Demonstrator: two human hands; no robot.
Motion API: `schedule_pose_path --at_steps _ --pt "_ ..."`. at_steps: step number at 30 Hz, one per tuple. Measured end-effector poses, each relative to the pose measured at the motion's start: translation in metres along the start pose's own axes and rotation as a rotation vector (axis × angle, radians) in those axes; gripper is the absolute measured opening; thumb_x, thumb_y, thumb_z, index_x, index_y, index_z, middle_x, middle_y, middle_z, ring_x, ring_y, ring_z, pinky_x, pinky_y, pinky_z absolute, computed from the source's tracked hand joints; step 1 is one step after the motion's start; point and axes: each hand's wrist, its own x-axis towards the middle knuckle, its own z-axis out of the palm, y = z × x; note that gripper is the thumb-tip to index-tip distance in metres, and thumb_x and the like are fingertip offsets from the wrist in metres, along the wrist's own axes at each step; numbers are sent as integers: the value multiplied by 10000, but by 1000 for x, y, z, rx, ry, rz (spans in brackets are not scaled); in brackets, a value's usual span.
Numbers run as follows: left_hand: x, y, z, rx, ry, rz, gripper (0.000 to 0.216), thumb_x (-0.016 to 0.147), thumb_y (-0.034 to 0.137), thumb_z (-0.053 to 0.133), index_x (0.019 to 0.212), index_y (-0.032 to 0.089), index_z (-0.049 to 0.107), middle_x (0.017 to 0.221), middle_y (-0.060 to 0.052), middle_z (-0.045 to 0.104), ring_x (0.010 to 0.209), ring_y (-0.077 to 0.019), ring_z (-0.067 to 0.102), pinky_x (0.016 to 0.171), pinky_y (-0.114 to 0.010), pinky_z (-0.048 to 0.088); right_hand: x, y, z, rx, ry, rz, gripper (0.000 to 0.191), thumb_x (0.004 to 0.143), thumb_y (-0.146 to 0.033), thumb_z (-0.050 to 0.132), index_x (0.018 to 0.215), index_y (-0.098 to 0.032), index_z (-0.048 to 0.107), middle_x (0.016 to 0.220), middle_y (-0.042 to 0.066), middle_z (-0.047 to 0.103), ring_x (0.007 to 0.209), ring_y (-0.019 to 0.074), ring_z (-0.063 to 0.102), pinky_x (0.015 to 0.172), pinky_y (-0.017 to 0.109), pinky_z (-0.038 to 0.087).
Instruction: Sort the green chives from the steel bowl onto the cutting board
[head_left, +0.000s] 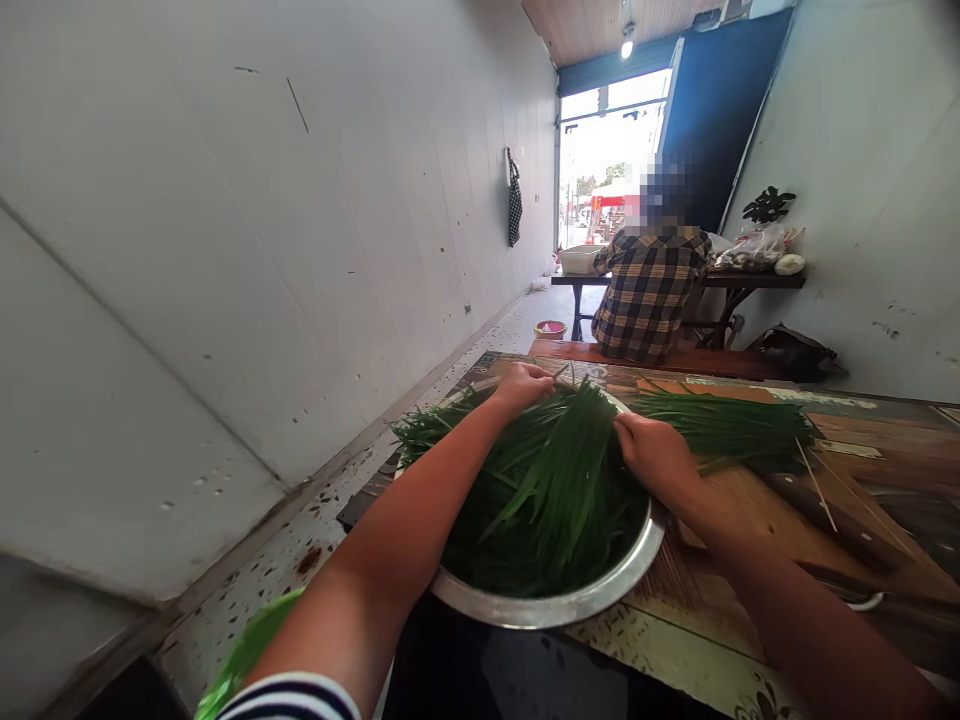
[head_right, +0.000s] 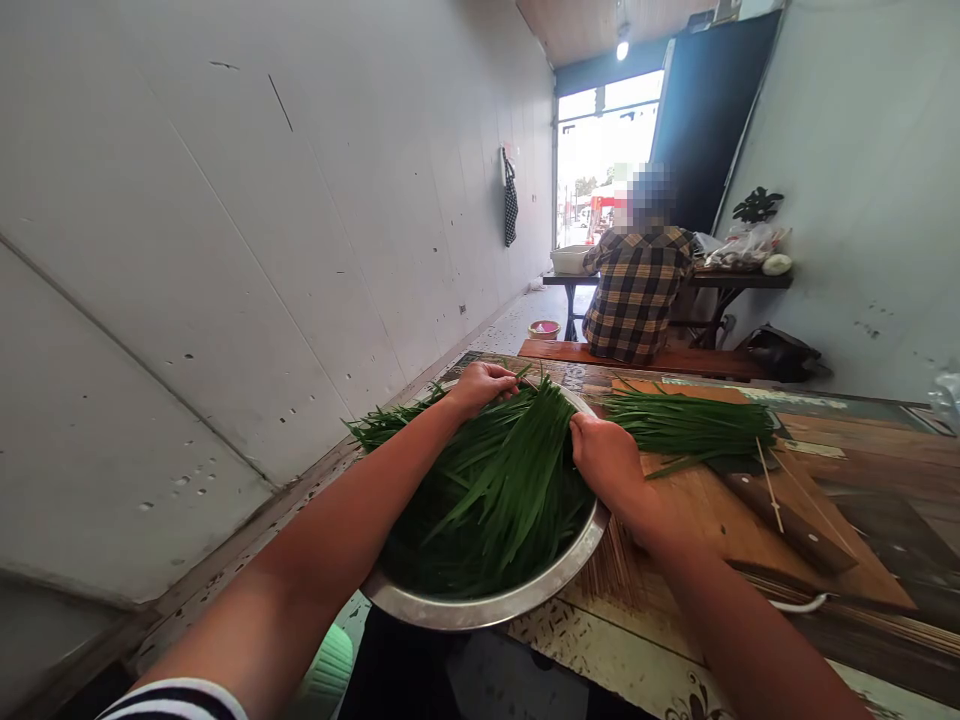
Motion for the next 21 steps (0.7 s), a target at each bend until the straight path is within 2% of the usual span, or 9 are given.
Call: schedule_pose_path --at_steps 21 --pt "-3 2 1 -26 -22 -36 204 736 98 595 921 42 659 621 -39 651 472 -53 512 448 -174 372 0 1 0 1 20 -11 360 903 -318 326 938 -207 666 873 67 714 722 174 626 575 266 302"
